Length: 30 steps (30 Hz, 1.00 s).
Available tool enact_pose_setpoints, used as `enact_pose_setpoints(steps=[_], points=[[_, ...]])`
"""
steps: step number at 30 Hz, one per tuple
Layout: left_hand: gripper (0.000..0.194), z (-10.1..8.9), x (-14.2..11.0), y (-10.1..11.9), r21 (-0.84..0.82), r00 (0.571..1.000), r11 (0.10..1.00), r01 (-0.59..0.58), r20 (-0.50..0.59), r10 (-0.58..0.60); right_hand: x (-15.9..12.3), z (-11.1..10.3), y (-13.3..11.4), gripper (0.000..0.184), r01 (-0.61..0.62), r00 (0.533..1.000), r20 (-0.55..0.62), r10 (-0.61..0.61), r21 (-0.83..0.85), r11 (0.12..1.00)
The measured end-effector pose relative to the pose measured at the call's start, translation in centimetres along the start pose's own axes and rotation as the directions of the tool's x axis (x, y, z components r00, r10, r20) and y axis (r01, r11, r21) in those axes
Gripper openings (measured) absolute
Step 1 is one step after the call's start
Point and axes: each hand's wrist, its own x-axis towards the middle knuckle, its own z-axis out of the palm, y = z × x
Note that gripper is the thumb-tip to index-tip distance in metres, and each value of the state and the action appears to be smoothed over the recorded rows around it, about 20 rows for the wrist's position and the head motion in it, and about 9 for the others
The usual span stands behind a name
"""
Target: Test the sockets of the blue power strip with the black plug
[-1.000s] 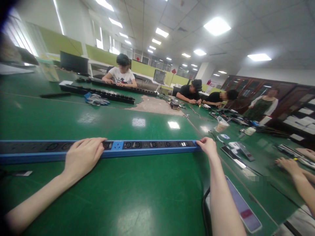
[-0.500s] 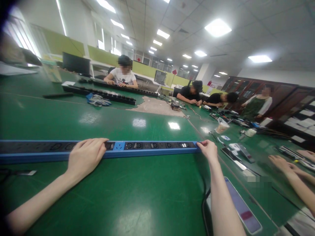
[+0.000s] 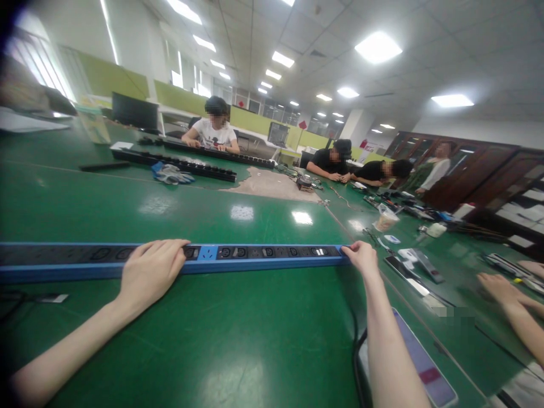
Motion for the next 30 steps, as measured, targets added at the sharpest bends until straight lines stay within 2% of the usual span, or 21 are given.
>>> enact_pose_setpoints(steps=[4,9,14,19,24,30], points=[[0.033,0.0,0.0,0.0,0.001,1.0,1.0,-0.001,0.005,0.001,0.3,0.2,0.1,0.041,0.01,1.0,0.018,-0.01,0.021,1.0],[0.034,-0.1,0.0,0.1,0.019,1.0,1.0,0.004,0.02,-0.004,-0.4,0.9,0.2,0.042,0.001,0.995,-0.104,0.003,0.04,0.999],[0.034,-0.1,0.0,0.1,0.021,1.0,1.0,0.007,0.025,-0.008,0.1,0.3,0.2,0.043,0.011,1.0,-0.002,-0.011,0.049,0.999],[0.033,-0.3,0.0,0.2,0.039,0.999,0.999,0.001,0.035,-0.002,-0.2,0.2,0.4,0.046,-0.012,0.999,-0.032,0.015,0.095,0.995],[0.033,-0.2,0.1,0.1,0.044,0.999,0.999,0.0,0.033,-0.002,0.1,0.5,1.2,0.052,-0.014,1.0,-0.005,0.015,0.152,0.988],[0.034,-0.1,0.1,0.2,0.046,0.999,0.999,0.009,0.035,-0.011,0.3,0.5,0.7,0.046,0.01,1.0,-0.017,-0.01,0.051,0.999]])
